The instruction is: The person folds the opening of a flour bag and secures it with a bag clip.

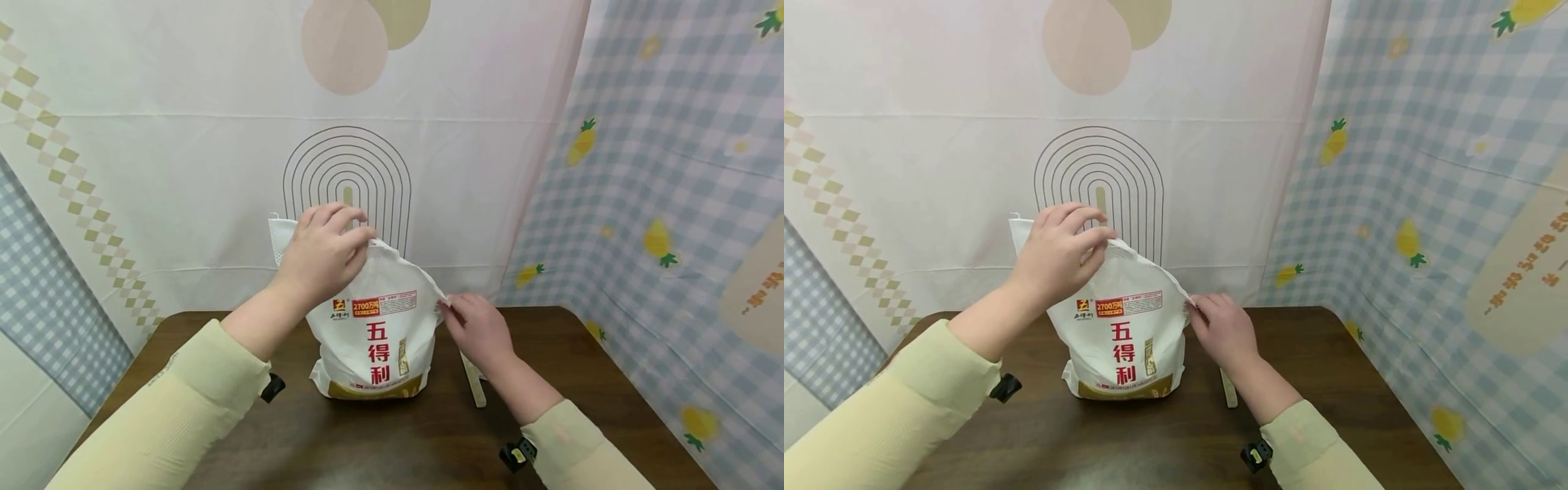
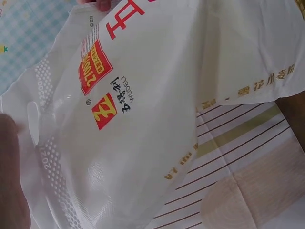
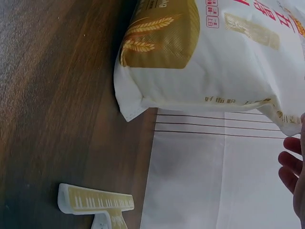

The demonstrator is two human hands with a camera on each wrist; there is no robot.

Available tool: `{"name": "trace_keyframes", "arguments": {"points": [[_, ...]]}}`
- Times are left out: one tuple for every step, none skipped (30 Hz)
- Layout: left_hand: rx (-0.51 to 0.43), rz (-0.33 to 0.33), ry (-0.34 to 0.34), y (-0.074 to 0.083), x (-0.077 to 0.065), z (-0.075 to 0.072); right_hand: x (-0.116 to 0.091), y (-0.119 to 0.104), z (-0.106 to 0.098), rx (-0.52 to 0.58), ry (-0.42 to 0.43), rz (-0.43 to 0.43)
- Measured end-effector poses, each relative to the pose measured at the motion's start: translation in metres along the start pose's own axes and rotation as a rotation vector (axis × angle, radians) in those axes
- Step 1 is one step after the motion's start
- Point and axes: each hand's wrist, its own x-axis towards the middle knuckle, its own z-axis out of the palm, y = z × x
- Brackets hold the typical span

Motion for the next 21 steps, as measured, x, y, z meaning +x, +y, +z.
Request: {"name": "trace_keyframes", "arguments": {"points": [[-0.001, -0.008, -0.010, 0.001, 0.001, -0.001, 0.000, 0.000, 0.000, 0.034, -0.017, 0.024], [-0.002, -0.017, -0.020, 0.002, 0.002, -0.001, 0.000, -0.001, -0.001, 0.072, -0.034, 0.052], [-0.005, -0.028, -0.029, 0.004, 0.003, -0.002, 0.000, -0.001, -0.001, 0.109, -0.053, 0.084], [-0.011, -0.042, -0.036, 0.005, 0.004, -0.002, 0.000, -0.001, -0.001, 0.149, -0.070, 0.115], [-0.023, -0.058, -0.037, 0.007, 0.005, -0.002, 0.000, -0.002, -0.002, 0.192, -0.086, 0.146], [-0.036, -0.075, -0.037, 0.009, 0.007, -0.002, 0.000, -0.002, -0.003, 0.231, -0.099, 0.175], [-0.049, -0.094, -0.038, 0.011, 0.009, -0.002, 0.001, -0.003, -0.003, 0.268, -0.106, 0.198], [-0.060, -0.115, -0.040, 0.014, 0.012, -0.002, 0.001, -0.004, -0.005, 0.307, -0.112, 0.220], [-0.069, -0.138, -0.045, 0.016, 0.014, -0.002, 0.002, -0.005, -0.006, 0.343, -0.116, 0.245], [-0.077, -0.161, -0.053, 0.018, 0.017, -0.002, 0.002, -0.006, -0.007, 0.379, -0.115, 0.268], [-0.084, -0.187, -0.064, 0.021, 0.019, -0.002, 0.003, -0.006, -0.008, 0.414, -0.112, 0.290], [-0.089, -0.214, -0.080, 0.023, 0.022, -0.002, 0.004, -0.007, -0.008, 0.456, -0.112, 0.323], [-0.093, -0.242, -0.100, 0.025, 0.025, -0.003, 0.005, -0.008, -0.008, 0.504, -0.112, 0.361], [-0.094, -0.270, -0.119, 0.027, 0.027, -0.004, 0.007, -0.008, -0.008, 0.551, -0.115, 0.402], [-0.093, -0.297, -0.139, 0.028, 0.030, -0.004, 0.009, -0.008, -0.008, 0.595, -0.115, 0.443], [-0.091, -0.323, -0.158, 0.030, 0.032, -0.004, 0.011, -0.008, -0.007, 0.639, -0.115, 0.483], [-0.085, -0.346, -0.178, 0.031, 0.034, -0.005, 0.013, -0.009, -0.006, 0.681, -0.118, 0.527], [-0.078, -0.367, -0.194, 0.032, 0.036, -0.005, 0.015, -0.009, -0.006, 0.716, -0.122, 0.572], [-0.069, -0.383, -0.209, 0.033, 0.038, -0.005, 0.017, -0.009, -0.006, 0.734, -0.128, 0.604], [-0.059, -0.397, -0.223, 0.034, 0.040, -0.005, 0.019, -0.009, -0.006, 0.743, -0.138, 0.630], [-0.052, -0.409, -0.236, 0.035, 0.041, -0.005, 0.020, -0.010, -0.006, 0.753, -0.146, 0.654]]}}
